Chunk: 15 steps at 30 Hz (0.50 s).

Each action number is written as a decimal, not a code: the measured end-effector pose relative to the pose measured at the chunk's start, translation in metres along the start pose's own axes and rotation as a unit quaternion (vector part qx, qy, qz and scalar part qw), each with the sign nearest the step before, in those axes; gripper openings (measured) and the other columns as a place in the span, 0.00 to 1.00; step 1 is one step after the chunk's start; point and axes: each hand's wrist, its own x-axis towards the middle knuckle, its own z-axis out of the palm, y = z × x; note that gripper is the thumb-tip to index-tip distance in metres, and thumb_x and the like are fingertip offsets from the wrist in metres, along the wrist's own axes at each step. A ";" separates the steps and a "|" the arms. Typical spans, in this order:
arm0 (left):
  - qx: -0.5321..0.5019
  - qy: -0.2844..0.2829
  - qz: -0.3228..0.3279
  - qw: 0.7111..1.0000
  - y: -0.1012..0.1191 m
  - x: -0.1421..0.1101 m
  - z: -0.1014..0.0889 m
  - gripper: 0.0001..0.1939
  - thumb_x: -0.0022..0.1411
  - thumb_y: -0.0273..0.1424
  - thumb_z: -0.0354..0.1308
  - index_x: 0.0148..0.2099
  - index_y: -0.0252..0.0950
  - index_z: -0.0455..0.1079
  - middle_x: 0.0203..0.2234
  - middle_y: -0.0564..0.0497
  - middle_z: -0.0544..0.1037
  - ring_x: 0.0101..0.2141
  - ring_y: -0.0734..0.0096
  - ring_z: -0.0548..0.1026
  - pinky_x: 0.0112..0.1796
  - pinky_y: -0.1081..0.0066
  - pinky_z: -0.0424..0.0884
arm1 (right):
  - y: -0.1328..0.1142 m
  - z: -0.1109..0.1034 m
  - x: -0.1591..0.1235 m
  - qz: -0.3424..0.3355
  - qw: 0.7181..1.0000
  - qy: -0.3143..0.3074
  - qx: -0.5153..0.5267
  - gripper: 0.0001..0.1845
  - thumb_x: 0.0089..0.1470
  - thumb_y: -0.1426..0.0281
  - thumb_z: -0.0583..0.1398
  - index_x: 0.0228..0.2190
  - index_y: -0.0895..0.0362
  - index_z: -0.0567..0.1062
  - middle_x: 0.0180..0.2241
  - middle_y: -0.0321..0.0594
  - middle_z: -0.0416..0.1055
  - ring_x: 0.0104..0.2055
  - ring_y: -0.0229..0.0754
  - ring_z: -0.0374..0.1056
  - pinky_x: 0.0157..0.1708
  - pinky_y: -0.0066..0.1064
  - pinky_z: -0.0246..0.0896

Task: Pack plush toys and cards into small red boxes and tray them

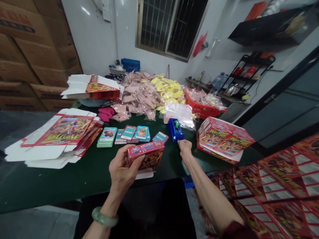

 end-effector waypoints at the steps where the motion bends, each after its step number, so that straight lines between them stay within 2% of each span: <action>1: -0.004 0.002 -0.002 1.000 0.001 0.000 0.000 0.17 0.50 0.29 0.64 0.43 0.35 0.67 0.29 0.54 0.77 0.27 0.75 0.77 0.30 0.78 0.74 | -0.001 0.000 -0.004 -0.017 1.000 -0.003 -0.002 0.16 0.57 0.64 0.57 0.45 0.59 0.69 0.45 0.42 0.68 0.43 0.42 0.67 0.41 0.39 0.66; 4: -0.011 -0.002 -0.005 1.000 0.003 0.000 0.001 0.17 0.51 0.29 0.64 0.43 0.35 0.67 0.28 0.54 0.77 0.27 0.75 0.77 0.30 0.78 0.74 | -0.012 -0.008 -0.030 -0.065 0.998 -0.011 0.005 0.09 0.54 0.67 0.59 0.33 0.62 0.72 0.35 0.40 0.70 0.37 0.38 0.66 0.37 0.33 0.64; 7: -0.015 -0.013 -0.011 1.000 0.004 -0.001 0.000 0.16 0.51 0.29 0.63 0.43 0.36 0.67 0.29 0.54 0.77 0.27 0.75 0.77 0.31 0.78 0.74 | -0.035 -0.026 -0.080 -0.101 0.993 -0.041 0.033 0.09 0.51 0.68 0.59 0.24 0.60 0.70 0.24 0.34 0.65 0.29 0.35 0.62 0.30 0.28 0.59; 9: -0.005 -0.012 -0.009 1.000 0.004 -0.003 0.000 0.16 0.51 0.29 0.63 0.44 0.36 0.67 0.29 0.54 0.77 0.27 0.75 0.76 0.31 0.78 0.74 | -0.054 -0.037 -0.124 -0.124 0.984 -0.115 0.060 0.10 0.51 0.64 0.60 0.25 0.58 0.70 0.21 0.31 0.64 0.25 0.33 0.60 0.27 0.26 0.56; 10: 0.004 -0.010 -0.005 1.000 0.003 -0.004 0.000 0.16 0.51 0.29 0.64 0.44 0.37 0.67 0.30 0.54 0.76 0.27 0.75 0.76 0.31 0.77 0.74 | -0.063 -0.041 -0.145 -0.136 0.966 -0.196 0.096 0.10 0.52 0.64 0.59 0.25 0.58 0.70 0.21 0.31 0.63 0.24 0.33 0.59 0.26 0.26 0.56; 12: 0.029 -0.010 0.004 1.000 0.001 -0.007 -0.001 0.17 0.51 0.30 0.64 0.44 0.37 0.67 0.31 0.53 0.76 0.28 0.74 0.76 0.31 0.76 0.74 | -0.079 -0.040 -0.180 -0.111 0.937 -0.289 0.160 0.11 0.53 0.64 0.59 0.24 0.58 0.70 0.19 0.30 0.63 0.22 0.31 0.58 0.23 0.25 0.54; 13: 0.041 -0.012 0.009 0.999 0.001 -0.009 -0.001 0.17 0.51 0.30 0.64 0.44 0.37 0.67 0.31 0.52 0.76 0.28 0.73 0.76 0.31 0.75 0.74 | -0.084 -0.037 -0.193 -0.089 0.926 -0.315 0.187 0.12 0.53 0.64 0.59 0.23 0.58 0.69 0.18 0.30 0.62 0.20 0.30 0.57 0.22 0.24 0.53; 15: 0.062 -0.020 0.022 0.998 0.001 -0.012 -0.003 0.17 0.51 0.31 0.64 0.44 0.37 0.67 0.32 0.52 0.76 0.29 0.72 0.77 0.32 0.74 0.74 | -0.088 -0.027 -0.207 -0.045 0.920 -0.321 0.218 0.14 0.52 0.63 0.60 0.21 0.58 0.69 0.16 0.29 0.60 0.18 0.29 0.56 0.20 0.23 0.52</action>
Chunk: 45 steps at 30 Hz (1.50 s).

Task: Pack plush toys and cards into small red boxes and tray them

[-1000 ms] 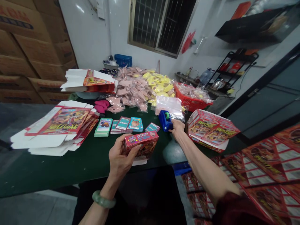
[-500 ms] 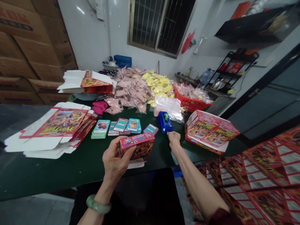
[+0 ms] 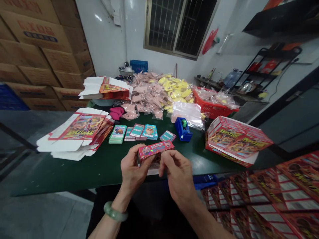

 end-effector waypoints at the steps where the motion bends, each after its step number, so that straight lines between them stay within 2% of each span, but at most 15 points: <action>1: 0.008 -0.003 0.008 1.000 0.001 -0.001 -0.001 0.18 0.51 0.32 0.64 0.44 0.37 0.67 0.33 0.52 0.76 0.29 0.72 0.76 0.32 0.74 0.74 | 0.002 0.005 0.001 0.010 1.000 0.011 0.009 0.14 0.51 0.63 0.61 0.20 0.59 0.69 0.15 0.28 0.60 0.17 0.29 0.55 0.19 0.23 0.52; 5: 0.048 -0.031 0.086 0.995 0.009 0.008 -0.010 0.21 0.53 0.31 0.63 0.49 0.38 0.66 0.36 0.50 0.76 0.31 0.72 0.76 0.33 0.74 0.73 | 0.009 0.008 0.008 0.038 0.998 0.045 -0.005 0.16 0.46 0.61 0.63 0.18 0.59 0.69 0.13 0.28 0.60 0.14 0.29 0.55 0.14 0.23 0.53; 9: 0.092 -0.182 0.178 0.963 0.020 0.025 -0.021 0.18 0.60 0.27 0.54 0.53 0.42 0.67 0.32 0.51 0.71 0.30 0.76 0.72 0.31 0.76 0.70 | 0.008 0.005 0.010 0.063 0.997 0.046 -0.006 0.17 0.42 0.59 0.64 0.18 0.59 0.69 0.13 0.28 0.60 0.13 0.29 0.55 0.12 0.23 0.54; 12: 0.088 -0.237 0.172 0.952 0.022 0.034 -0.026 0.19 0.61 0.26 0.51 0.54 0.43 0.66 0.31 0.52 0.68 0.29 0.77 0.70 0.30 0.76 0.69 | 0.019 0.005 0.013 0.064 0.997 0.051 -0.007 0.16 0.43 0.58 0.64 0.19 0.58 0.69 0.13 0.28 0.60 0.13 0.30 0.55 0.12 0.24 0.55; 15: 0.063 -0.202 0.162 0.964 0.023 0.038 -0.022 0.19 0.59 0.25 0.52 0.52 0.39 0.68 0.31 0.51 0.69 0.30 0.75 0.71 0.30 0.75 0.69 | 0.049 0.001 0.014 0.094 0.992 0.059 -0.058 0.19 0.43 0.56 0.62 0.16 0.57 0.65 0.11 0.27 0.57 0.11 0.30 0.52 0.10 0.24 0.50; 20: 0.062 -0.043 0.112 0.991 0.030 0.037 -0.001 0.05 0.54 0.29 0.59 0.34 0.34 0.74 0.24 0.52 0.72 0.26 0.75 0.70 0.29 0.74 0.67 | 0.083 -0.017 0.007 0.097 0.986 0.053 -0.124 0.18 0.41 0.60 0.64 0.16 0.56 0.63 0.12 0.27 0.55 0.14 0.30 0.50 0.13 0.24 0.47; 23: 0.052 -0.019 -0.027 0.998 0.039 0.035 0.002 0.09 0.50 0.33 0.62 0.33 0.34 0.69 0.24 0.54 0.72 0.24 0.75 0.70 0.28 0.75 0.67 | 0.063 -0.035 0.006 -0.023 0.975 0.105 -0.196 0.10 0.47 0.64 0.61 0.28 0.57 0.68 0.24 0.34 0.66 0.26 0.36 0.62 0.25 0.27 0.60; 25: 0.010 -0.076 -0.120 0.990 0.044 0.035 -0.002 0.13 0.47 0.34 0.64 0.35 0.34 0.67 0.22 0.56 0.71 0.21 0.77 0.67 0.23 0.76 0.65 | 0.039 -0.045 0.009 -0.155 0.941 0.105 -0.282 0.17 0.50 0.66 0.60 0.43 0.56 0.66 0.40 0.43 0.68 0.40 0.42 0.65 0.38 0.34 0.63; 28: -0.052 -0.171 -0.194 0.965 0.049 0.039 -0.010 0.10 0.47 0.35 0.62 0.29 0.34 0.69 0.18 0.57 0.69 0.18 0.79 0.64 0.20 0.78 0.61 | 0.005 -0.054 0.021 -0.274 0.879 -0.054 -0.388 0.31 0.49 0.68 0.62 0.54 0.53 0.60 0.54 0.47 0.60 0.55 0.48 0.58 0.52 0.42 0.56; 32: -0.083 -0.164 -0.246 0.952 0.046 0.051 -0.008 0.09 0.44 0.32 0.61 0.18 0.33 0.69 0.14 0.55 0.68 0.18 0.78 0.64 0.20 0.77 0.60 | -0.012 -0.057 0.042 -0.261 0.849 -0.228 -0.399 0.21 0.52 0.70 0.61 0.48 0.52 0.68 0.44 0.41 0.70 0.47 0.43 0.66 0.48 0.37 0.60; 36: -0.134 -0.114 -0.280 0.944 0.037 0.057 0.000 0.12 0.49 0.35 0.56 0.21 0.32 0.71 0.15 0.52 0.71 0.18 0.72 0.69 0.20 0.74 0.64 | -0.012 -0.061 0.055 -0.249 0.860 -0.204 -0.395 0.18 0.51 0.68 0.61 0.45 0.54 0.72 0.39 0.40 0.72 0.42 0.43 0.68 0.44 0.36 0.62; 38: -0.142 -0.099 -0.245 0.954 0.035 0.054 0.000 0.16 0.54 0.39 0.53 0.33 0.32 0.75 0.24 0.48 0.77 0.26 0.68 0.74 0.27 0.71 0.71 | -0.015 -0.065 0.058 -0.235 0.875 -0.187 -0.380 0.17 0.50 0.67 0.61 0.44 0.55 0.73 0.38 0.39 0.72 0.40 0.41 0.68 0.42 0.34 0.63; 41: -0.071 -0.165 -0.149 0.972 0.039 0.047 -0.008 0.21 0.51 0.39 0.61 0.46 0.35 0.73 0.36 0.47 0.79 0.34 0.65 0.76 0.36 0.68 0.73 | -0.026 -0.069 0.057 -0.197 0.893 -0.196 -0.355 0.20 0.47 0.67 0.64 0.45 0.54 0.72 0.39 0.38 0.73 0.40 0.41 0.69 0.42 0.32 0.63; 43: -0.017 -0.215 -0.114 0.970 0.042 0.044 -0.016 0.21 0.45 0.36 0.66 0.44 0.37 0.74 0.35 0.49 0.80 0.33 0.65 0.77 0.35 0.69 0.74 | -0.033 -0.068 0.053 -0.173 0.906 -0.201 -0.331 0.26 0.46 0.67 0.65 0.48 0.54 0.69 0.38 0.38 0.73 0.38 0.41 0.69 0.39 0.32 0.64; 45: -0.020 -0.191 -0.135 0.972 0.043 0.042 -0.025 0.18 0.44 0.35 0.68 0.39 0.37 0.74 0.30 0.50 0.80 0.29 0.67 0.77 0.31 0.72 0.74 | -0.035 -0.066 0.047 -0.171 0.917 -0.172 -0.318 0.33 0.44 0.67 0.66 0.52 0.53 0.64 0.40 0.39 0.72 0.39 0.42 0.69 0.40 0.33 0.64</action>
